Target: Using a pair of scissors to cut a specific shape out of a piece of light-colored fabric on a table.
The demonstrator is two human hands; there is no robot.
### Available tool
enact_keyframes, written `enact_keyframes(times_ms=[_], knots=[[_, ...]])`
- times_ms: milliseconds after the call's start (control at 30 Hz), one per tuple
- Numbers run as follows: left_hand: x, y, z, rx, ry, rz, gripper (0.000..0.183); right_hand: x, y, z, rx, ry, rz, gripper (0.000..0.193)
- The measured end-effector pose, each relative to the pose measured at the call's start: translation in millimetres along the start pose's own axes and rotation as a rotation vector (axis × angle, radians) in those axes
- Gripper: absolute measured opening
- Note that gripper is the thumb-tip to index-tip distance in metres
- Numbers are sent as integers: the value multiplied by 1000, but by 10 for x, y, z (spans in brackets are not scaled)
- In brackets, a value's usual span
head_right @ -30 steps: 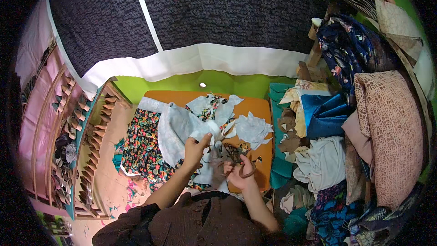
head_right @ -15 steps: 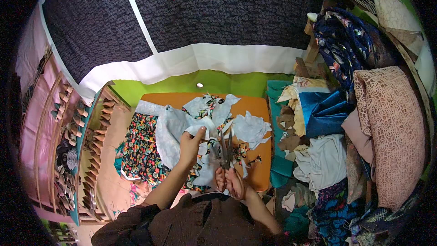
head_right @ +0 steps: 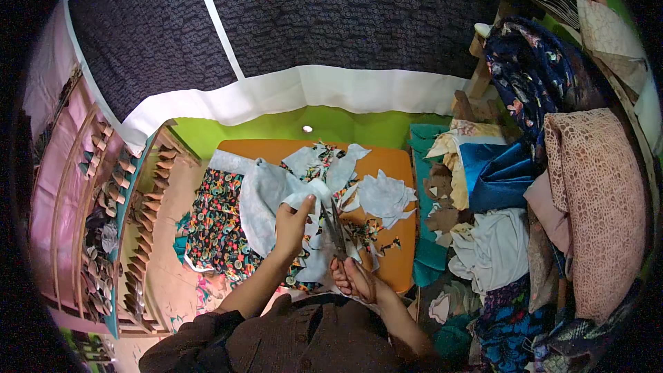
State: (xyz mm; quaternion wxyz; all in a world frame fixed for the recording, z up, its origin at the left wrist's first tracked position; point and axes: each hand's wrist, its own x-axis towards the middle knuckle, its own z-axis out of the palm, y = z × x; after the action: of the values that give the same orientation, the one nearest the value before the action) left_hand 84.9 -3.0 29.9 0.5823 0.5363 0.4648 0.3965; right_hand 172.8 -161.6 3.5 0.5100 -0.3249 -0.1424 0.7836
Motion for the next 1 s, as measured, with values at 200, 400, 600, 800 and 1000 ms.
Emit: enact_keyframes(times_ms=[200,400,600,800,1000], knots=[[-34,2,11,37,38,50,40,-45,0,8,-39,3,30,47],[-143,33,20,94,-32,44,45,35,8,-11,-75,88,-73,46],[-158,-136,50,241,-79,84,48,-3,14,28,-139,126,-134,46],[-243,2,124,126,-112,112,43,-81,-15,134,-282,175,-199,52],[-308,160,105,275,-131,106,40,-104,-17,158,-278,153,-198,55]])
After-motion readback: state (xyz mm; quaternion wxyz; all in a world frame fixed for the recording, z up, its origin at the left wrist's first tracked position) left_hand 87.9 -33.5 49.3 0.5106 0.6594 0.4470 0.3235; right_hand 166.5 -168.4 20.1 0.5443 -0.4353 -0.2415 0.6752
